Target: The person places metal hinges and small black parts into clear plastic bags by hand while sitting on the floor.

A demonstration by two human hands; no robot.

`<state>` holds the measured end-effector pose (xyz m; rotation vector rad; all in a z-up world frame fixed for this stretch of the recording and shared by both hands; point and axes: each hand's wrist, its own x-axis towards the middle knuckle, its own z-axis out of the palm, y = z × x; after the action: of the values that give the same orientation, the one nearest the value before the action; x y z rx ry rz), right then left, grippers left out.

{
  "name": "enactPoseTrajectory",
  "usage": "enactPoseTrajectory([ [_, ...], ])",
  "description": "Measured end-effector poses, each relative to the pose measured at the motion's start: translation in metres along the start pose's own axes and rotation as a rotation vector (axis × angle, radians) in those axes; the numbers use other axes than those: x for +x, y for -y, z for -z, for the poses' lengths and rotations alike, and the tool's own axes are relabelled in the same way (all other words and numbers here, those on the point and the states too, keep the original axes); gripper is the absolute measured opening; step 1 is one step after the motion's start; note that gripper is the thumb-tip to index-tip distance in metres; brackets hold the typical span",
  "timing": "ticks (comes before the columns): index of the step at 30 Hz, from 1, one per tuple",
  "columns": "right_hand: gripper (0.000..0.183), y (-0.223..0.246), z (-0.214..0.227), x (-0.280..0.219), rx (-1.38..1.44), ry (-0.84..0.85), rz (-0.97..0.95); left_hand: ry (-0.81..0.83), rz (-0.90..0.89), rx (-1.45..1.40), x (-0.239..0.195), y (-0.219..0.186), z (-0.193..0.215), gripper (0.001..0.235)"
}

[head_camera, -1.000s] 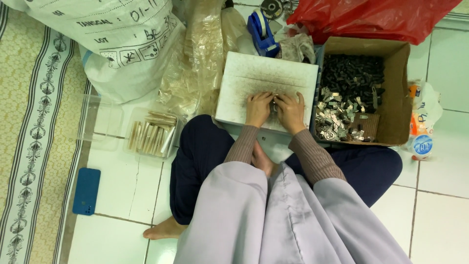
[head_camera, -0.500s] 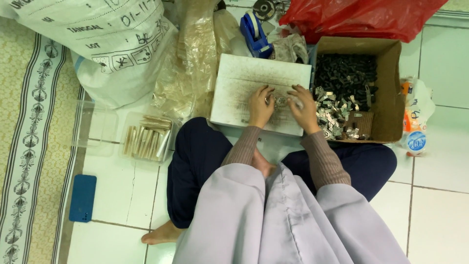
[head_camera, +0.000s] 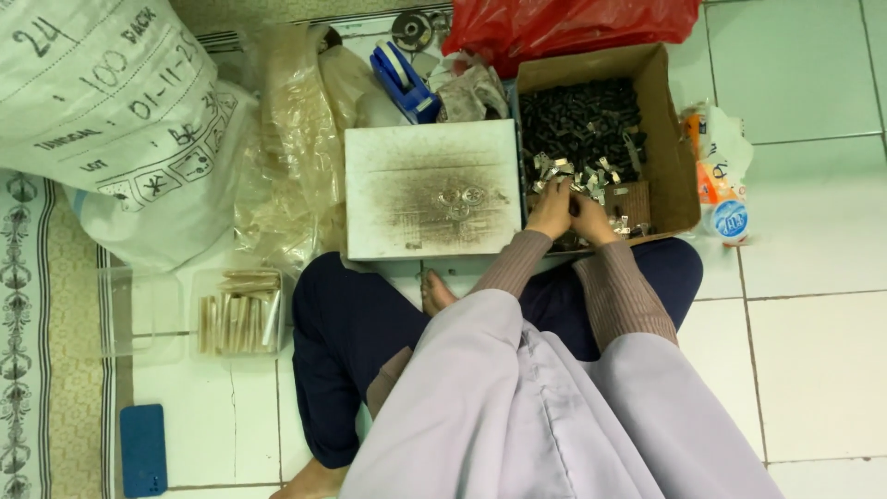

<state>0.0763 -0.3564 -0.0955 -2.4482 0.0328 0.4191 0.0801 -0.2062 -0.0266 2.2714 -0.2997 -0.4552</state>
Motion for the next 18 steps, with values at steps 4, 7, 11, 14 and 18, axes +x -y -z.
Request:
enactPoseTrajectory([
  [4, 0.07, 0.048, 0.016, -0.02, -0.263, 0.1, 0.021, 0.014, 0.154, 0.333, 0.005, 0.02, -0.031, 0.063],
  [7, 0.075, 0.061, 0.023, -0.025, -0.364, 0.156, 0.028, 0.169, 0.26, 0.552, 0.01, 0.029, -0.05, 0.052],
  [11, 0.054, 0.034, 0.005, -0.013, -0.35, 0.139, 0.03, 0.12, 0.178, 0.698, 0.008, 0.037, -0.064, 0.044],
  [14, 0.047, 0.04, 0.007, -0.015, -0.273, 0.107, 0.03, -0.032, 0.09, 0.68, -0.003, 0.034, -0.055, 0.032],
  [18, 0.06, 0.076, 0.031, -0.034, -0.145, 0.073, -0.011, -0.13, 0.038, 0.641, -0.007, 0.029, -0.046, 0.033],
])
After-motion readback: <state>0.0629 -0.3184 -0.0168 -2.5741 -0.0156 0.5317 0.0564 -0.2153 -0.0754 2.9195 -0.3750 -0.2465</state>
